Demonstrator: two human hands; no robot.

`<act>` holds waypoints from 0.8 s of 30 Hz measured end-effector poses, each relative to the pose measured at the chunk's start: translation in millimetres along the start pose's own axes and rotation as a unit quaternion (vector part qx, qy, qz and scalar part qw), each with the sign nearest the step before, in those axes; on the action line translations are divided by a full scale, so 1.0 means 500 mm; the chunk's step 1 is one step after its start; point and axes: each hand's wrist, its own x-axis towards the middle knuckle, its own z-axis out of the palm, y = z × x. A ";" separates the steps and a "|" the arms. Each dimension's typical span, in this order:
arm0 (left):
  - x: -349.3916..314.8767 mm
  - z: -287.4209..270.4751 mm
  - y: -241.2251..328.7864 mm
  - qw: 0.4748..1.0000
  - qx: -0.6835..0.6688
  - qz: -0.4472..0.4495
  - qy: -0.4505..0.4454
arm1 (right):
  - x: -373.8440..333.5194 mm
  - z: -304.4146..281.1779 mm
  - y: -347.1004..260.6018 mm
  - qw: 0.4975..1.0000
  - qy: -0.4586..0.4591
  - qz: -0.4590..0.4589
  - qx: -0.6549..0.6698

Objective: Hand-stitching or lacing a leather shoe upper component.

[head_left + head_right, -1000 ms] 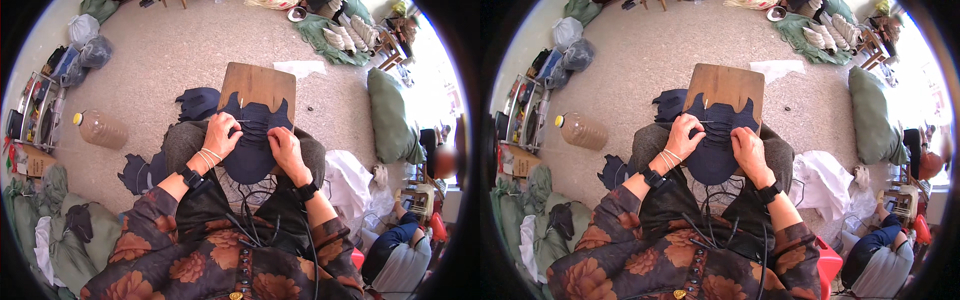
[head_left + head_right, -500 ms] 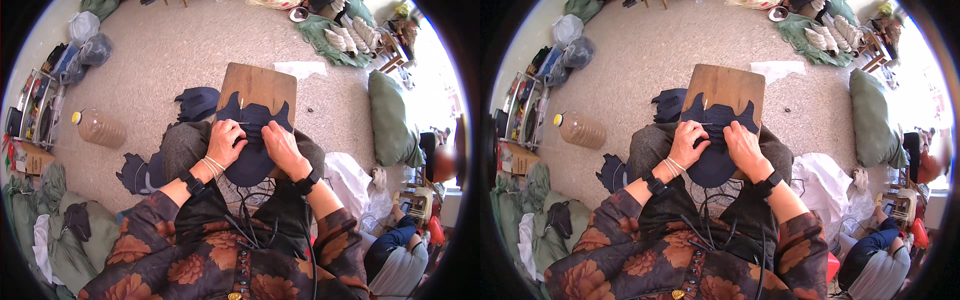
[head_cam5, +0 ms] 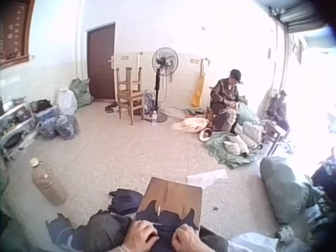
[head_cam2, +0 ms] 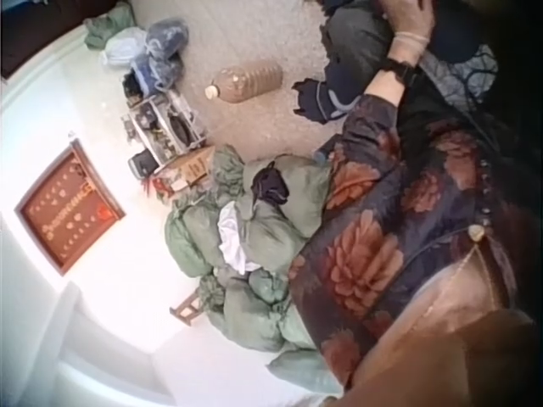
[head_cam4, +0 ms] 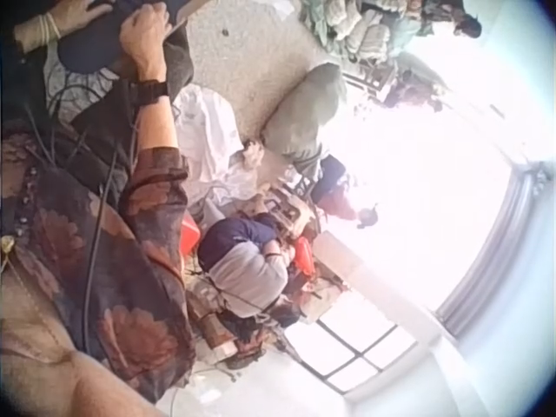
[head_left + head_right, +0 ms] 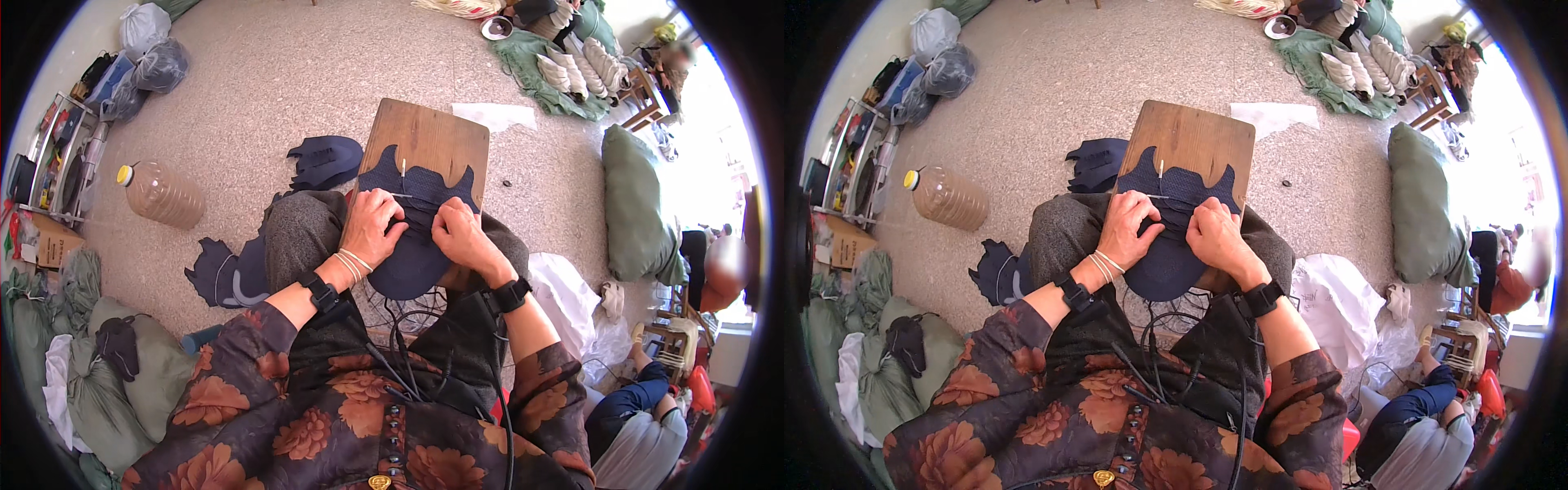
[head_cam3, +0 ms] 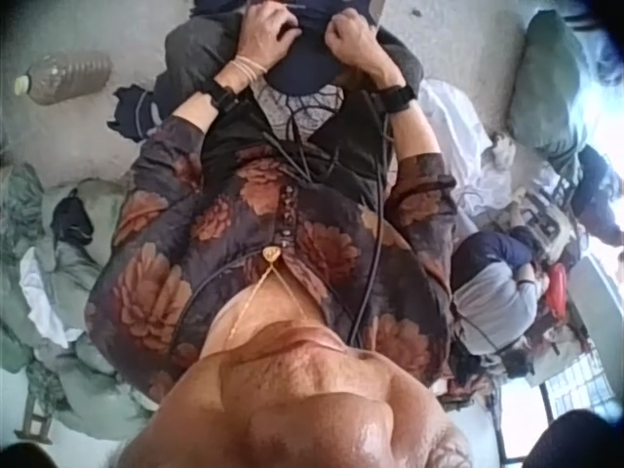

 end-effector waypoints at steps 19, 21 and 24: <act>-0.003 0.002 -0.001 1.000 -0.012 -0.006 0.008 | -0.015 0.004 0.011 0.998 0.036 -0.049 0.004; -0.004 0.001 -0.001 1.000 -0.004 -0.010 0.004 | -0.013 -0.001 0.015 0.999 0.016 -0.038 0.016; -0.003 0.002 -0.002 1.000 -0.006 -0.008 0.001 | -0.010 -0.007 0.014 0.999 -0.015 -0.016 0.027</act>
